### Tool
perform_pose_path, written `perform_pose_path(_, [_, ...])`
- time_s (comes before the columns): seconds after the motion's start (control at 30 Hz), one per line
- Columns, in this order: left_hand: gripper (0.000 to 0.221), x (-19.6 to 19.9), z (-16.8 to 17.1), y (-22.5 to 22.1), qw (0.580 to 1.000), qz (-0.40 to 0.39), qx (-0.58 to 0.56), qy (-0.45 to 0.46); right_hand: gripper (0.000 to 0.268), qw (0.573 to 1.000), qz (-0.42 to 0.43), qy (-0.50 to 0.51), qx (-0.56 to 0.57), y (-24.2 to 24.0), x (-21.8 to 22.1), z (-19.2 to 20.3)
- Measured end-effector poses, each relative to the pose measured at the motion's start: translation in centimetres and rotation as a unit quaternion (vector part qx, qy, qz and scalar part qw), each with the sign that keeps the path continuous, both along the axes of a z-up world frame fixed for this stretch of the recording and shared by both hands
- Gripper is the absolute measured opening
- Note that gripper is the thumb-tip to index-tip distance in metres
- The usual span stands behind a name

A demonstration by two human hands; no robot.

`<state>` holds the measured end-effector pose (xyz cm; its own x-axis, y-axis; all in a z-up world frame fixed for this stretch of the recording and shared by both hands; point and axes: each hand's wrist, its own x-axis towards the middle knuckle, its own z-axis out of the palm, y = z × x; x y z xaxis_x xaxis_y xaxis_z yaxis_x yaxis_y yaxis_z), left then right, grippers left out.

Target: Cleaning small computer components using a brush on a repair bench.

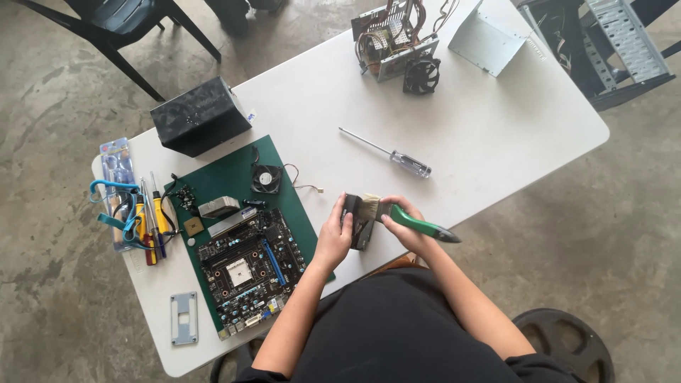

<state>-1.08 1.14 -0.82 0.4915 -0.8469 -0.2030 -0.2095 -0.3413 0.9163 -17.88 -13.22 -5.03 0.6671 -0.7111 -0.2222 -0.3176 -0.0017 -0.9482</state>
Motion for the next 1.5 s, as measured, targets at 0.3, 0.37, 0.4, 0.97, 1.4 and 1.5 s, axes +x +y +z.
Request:
perform_pose_path(0.3, [0.059, 0.0, -2.7, -0.3, 0.999, -0.005, -0.022, -0.043, 0.04, 0.999, 0.012, -0.033, 0.015, -0.4, 0.1, -0.7])
perform_pose_path(0.37, [0.058, 0.1, -3.6, -0.4, 0.998, -0.008, -0.024, -0.055, 0.04, 0.998, 0.033, -0.041, 0.024, 0.0, 0.5, 1.8])
perform_pose_path(0.4, [0.058, 0.0, -3.9, -0.4, 0.997, -0.013, -0.027, -0.066, 0.041, 0.997, 0.054, -0.048, 0.032, 0.2, 0.6, 3.2])
perform_pose_path(0.97, [0.06, -0.3, -5.5, -0.6, 0.991, -0.037, -0.04, -0.124, 0.044, 0.967, 0.232, 0.003, -0.106, -2.7, 1.2, 5.2])
perform_pose_path(1.4, [0.059, 0.2, -5.4, 0.1, 0.993, -0.005, -0.03, -0.113, 0.042, 0.946, 0.265, -0.018, -0.186, -1.1, 0.0, -1.5])
perform_pose_path(1.5, [0.059, 0.5, -4.6, 0.2, 0.994, 0.02, -0.032, -0.099, 0.045, 0.956, 0.249, -0.028, -0.152, -1.6, -0.3, -4.1])
